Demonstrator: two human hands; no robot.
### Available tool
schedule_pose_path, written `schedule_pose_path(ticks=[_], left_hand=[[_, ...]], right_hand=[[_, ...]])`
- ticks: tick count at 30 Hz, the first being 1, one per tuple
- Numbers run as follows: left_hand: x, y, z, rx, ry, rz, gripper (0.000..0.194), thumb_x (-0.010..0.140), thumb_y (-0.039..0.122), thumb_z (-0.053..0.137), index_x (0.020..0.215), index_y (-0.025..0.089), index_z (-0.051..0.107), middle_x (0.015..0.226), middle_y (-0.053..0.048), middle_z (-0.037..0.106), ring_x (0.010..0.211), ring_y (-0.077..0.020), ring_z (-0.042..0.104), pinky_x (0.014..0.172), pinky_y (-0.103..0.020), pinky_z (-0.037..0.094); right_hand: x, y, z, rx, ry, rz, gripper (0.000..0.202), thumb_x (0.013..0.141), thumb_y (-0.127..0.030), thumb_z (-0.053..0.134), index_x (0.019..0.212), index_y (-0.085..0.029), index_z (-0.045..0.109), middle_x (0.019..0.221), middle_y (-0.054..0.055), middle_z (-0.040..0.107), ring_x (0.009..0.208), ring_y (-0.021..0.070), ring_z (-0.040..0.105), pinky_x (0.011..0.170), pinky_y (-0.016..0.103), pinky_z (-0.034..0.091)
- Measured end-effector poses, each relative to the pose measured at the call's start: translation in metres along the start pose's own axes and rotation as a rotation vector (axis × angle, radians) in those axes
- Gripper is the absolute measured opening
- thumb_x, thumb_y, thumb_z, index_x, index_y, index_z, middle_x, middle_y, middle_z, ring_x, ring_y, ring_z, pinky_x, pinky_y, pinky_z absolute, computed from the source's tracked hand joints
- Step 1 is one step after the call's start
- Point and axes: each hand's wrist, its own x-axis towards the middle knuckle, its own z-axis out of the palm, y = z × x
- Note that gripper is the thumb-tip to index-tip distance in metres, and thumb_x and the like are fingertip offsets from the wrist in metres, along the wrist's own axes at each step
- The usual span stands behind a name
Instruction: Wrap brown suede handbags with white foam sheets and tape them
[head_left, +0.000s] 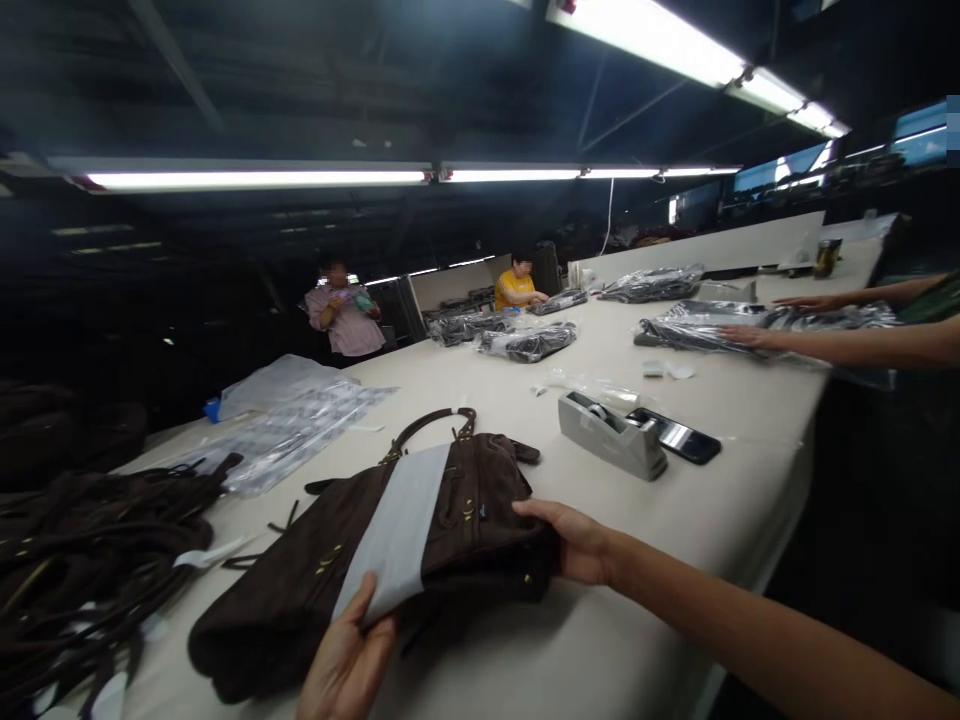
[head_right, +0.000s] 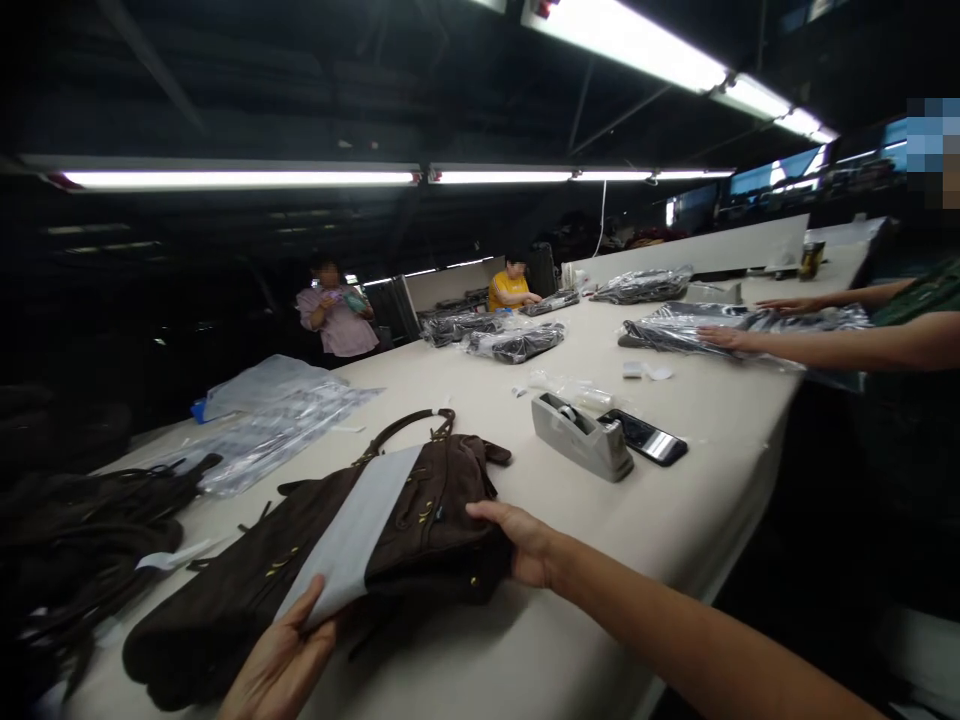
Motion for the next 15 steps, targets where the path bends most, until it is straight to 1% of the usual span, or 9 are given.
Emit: schedule_pose_path(ticks=[2, 4, 6, 9, 11, 12, 13, 14, 15], left_hand=[[0.003, 0.002, 0.004, -0.017, -0.005, -0.018, 0.05, 0.088, 0.004, 0.049, 0.137, 0.009, 0.041, 0.098, -0.014, 0.069, 0.075, -0.018, 0.069, 0.078, -0.027, 0.059], [0.013, 0.007, 0.015, -0.009, -0.01, -0.012, 0.05, 0.087, 0.003, 0.049, 0.137, 0.007, 0.04, 0.102, -0.016, 0.068, 0.077, -0.0192, 0.07, 0.078, -0.028, 0.059], [0.027, 0.017, 0.034, 0.004, -0.024, 0.001, 0.05, 0.088, 0.003, 0.047, 0.137, 0.005, 0.039, 0.107, -0.019, 0.066, 0.082, -0.021, 0.07, 0.077, -0.029, 0.06], [0.051, 0.041, 0.077, -0.011, -0.082, 0.053, 0.048, 0.091, 0.007, 0.043, 0.139, 0.008, 0.037, 0.112, -0.017, 0.065, 0.094, -0.0218, 0.068, 0.08, -0.03, 0.059], [0.066, 0.053, 0.102, -0.036, -0.14, 0.115, 0.045, 0.094, 0.012, 0.042, 0.138, 0.013, 0.038, 0.113, -0.013, 0.065, 0.099, -0.0201, 0.066, 0.084, -0.03, 0.058], [0.074, 0.055, 0.109, -0.047, -0.166, 0.145, 0.043, 0.094, 0.013, 0.042, 0.137, 0.015, 0.04, 0.113, -0.011, 0.066, 0.101, -0.0193, 0.065, 0.086, -0.029, 0.057], [0.081, 0.052, 0.113, -0.054, -0.186, 0.166, 0.041, 0.095, 0.015, 0.042, 0.136, 0.016, 0.042, 0.113, -0.01, 0.066, 0.102, -0.0188, 0.065, 0.087, -0.029, 0.056], [0.088, 0.046, 0.111, -0.054, -0.196, 0.176, 0.04, 0.094, 0.014, 0.042, 0.134, 0.016, 0.044, 0.113, -0.01, 0.066, 0.103, -0.0187, 0.064, 0.089, -0.029, 0.055], [0.094, 0.036, 0.106, -0.047, -0.193, 0.174, 0.04, 0.094, 0.012, 0.042, 0.133, 0.015, 0.046, 0.113, -0.01, 0.066, 0.104, -0.0186, 0.064, 0.089, -0.03, 0.055]], right_hand=[[0.015, -0.008, -0.001, -0.035, 0.038, -0.095, 0.022, 0.069, -0.017, 0.065, 0.089, -0.01, 0.065, 0.078, 0.005, 0.069, 0.069, 0.0139, 0.062, 0.07, 0.025, 0.05], [0.036, -0.023, -0.001, -0.108, 0.05, -0.252, 0.036, 0.062, -0.008, 0.064, 0.098, -0.008, 0.065, 0.077, 0.005, 0.069, 0.069, 0.0141, 0.062, 0.07, 0.024, 0.049], [0.06, -0.049, 0.005, -0.159, 0.091, -0.402, 0.057, 0.059, -0.005, 0.063, 0.116, -0.009, 0.061, 0.085, 0.005, 0.07, 0.075, 0.0156, 0.063, 0.075, 0.026, 0.05], [0.1, -0.108, 0.023, -0.247, 0.176, -0.647, 0.075, 0.06, -0.005, 0.065, 0.134, -0.011, 0.05, 0.107, 0.007, 0.068, 0.092, 0.0181, 0.063, 0.09, 0.032, 0.049], [0.121, -0.147, 0.034, -0.403, 0.128, -0.881, 0.072, 0.062, -0.007, 0.065, 0.132, -0.014, 0.054, 0.119, 0.005, 0.064, 0.105, 0.0184, 0.059, 0.099, 0.033, 0.044], [0.128, -0.161, 0.036, -0.491, 0.079, -0.974, 0.067, 0.063, -0.007, 0.065, 0.13, -0.015, 0.057, 0.122, 0.004, 0.062, 0.111, 0.0181, 0.056, 0.102, 0.032, 0.042], [0.134, -0.17, 0.036, -0.579, 0.037, -1.025, 0.064, 0.065, -0.008, 0.064, 0.128, -0.016, 0.059, 0.125, 0.003, 0.061, 0.113, 0.0179, 0.055, 0.103, 0.031, 0.04], [0.137, -0.173, 0.031, -0.679, 0.02, -1.016, 0.061, 0.067, -0.008, 0.063, 0.127, -0.018, 0.06, 0.125, 0.002, 0.061, 0.114, 0.0175, 0.055, 0.102, 0.03, 0.041], [0.14, -0.169, 0.023, -0.789, 0.032, -0.952, 0.058, 0.069, -0.007, 0.061, 0.125, -0.019, 0.062, 0.123, 0.001, 0.062, 0.111, 0.0175, 0.057, 0.1, 0.03, 0.042]])
